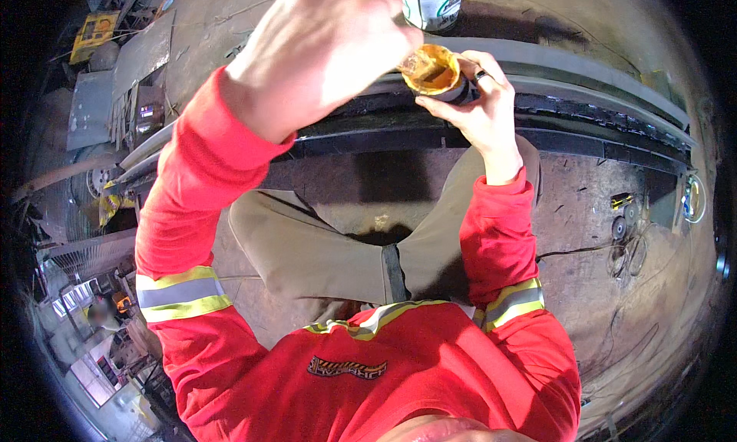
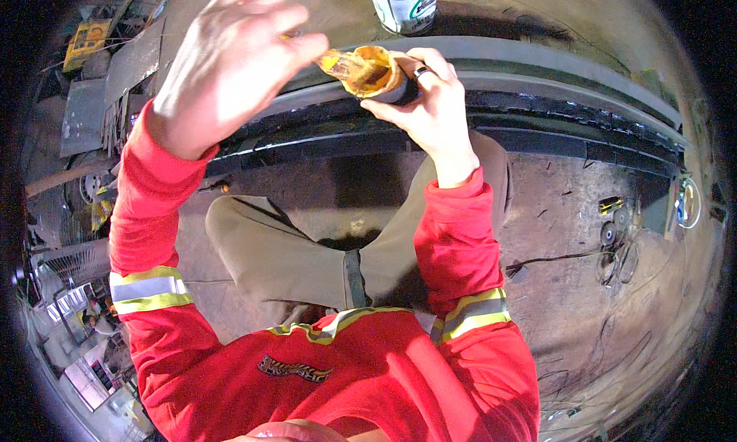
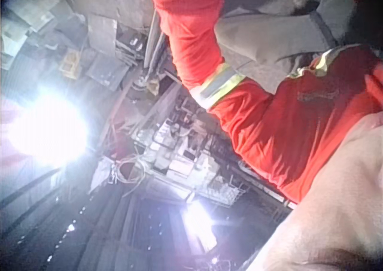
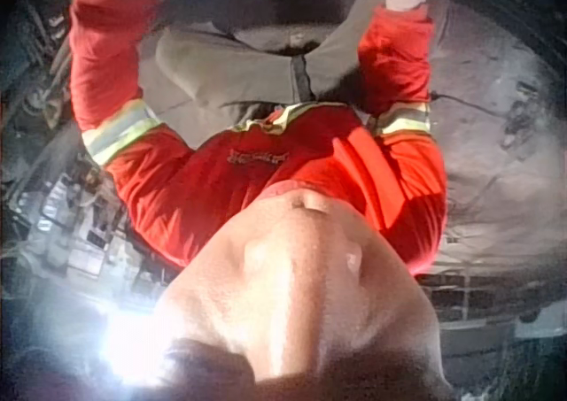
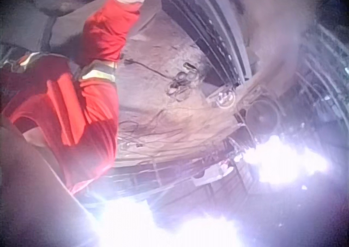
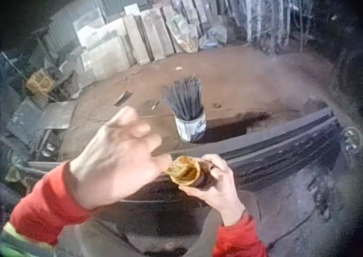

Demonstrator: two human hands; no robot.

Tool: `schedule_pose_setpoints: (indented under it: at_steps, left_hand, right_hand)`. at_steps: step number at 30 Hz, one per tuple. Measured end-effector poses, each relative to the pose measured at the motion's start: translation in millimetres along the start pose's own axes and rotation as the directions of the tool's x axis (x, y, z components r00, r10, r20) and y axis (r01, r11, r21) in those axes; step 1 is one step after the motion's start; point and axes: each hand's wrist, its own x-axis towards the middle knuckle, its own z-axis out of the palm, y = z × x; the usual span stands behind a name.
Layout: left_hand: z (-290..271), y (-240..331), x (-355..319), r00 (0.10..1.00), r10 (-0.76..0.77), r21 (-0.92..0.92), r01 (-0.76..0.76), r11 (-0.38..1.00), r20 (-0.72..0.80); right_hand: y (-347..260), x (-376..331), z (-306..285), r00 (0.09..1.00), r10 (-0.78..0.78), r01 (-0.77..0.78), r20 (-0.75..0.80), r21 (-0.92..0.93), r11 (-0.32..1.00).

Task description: The person applies a thick, yellowish sealant to a long, curved metal beam using a small brush. They repeatedly dip the brush into a small container to reload the sealant and spread it along the seam of the beam.

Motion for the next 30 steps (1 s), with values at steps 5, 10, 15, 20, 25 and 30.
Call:
schedule_pose_setpoints:
  at_steps: [5,10,15,20,25,30]
  left_hand:
    - [27,7,5,1.000,0.025,-0.037,-0.024,0.999,0.016]
    - [43,-20,-35,0.975,-0.214,-0.407,0.221,0.886,0.063]
    - [50,-20,-77,0.835,-0.513,-0.674,0.495,0.548,0.196]
    - [68,2,-95,0.786,-0.565,-0.752,0.525,0.398,0.250]
    - [76,15,-112,0.730,-0.626,-0.761,0.564,0.322,0.276]
    - [72,16,-134,0.599,-0.761,-0.819,0.551,0.163,0.251]
  right_hand:
    - [-2,-3,4,0.993,0.103,-0.099,0.063,-0.062,0.993]
    - [-1,-1,3,0.999,0.000,0.006,0.046,-0.122,0.993]
    - [0,2,0,0.994,-0.111,0.113,0.020,-0.195,0.974]
    - [0,1,2,1.000,0.022,-0.018,0.012,-0.216,0.976]
    - [-5,2,0,0.991,0.117,-0.127,-0.064,-0.175,0.976]
    - [-2,1,-2,0.989,0.092,-0.118,-0.118,-0.242,0.963]
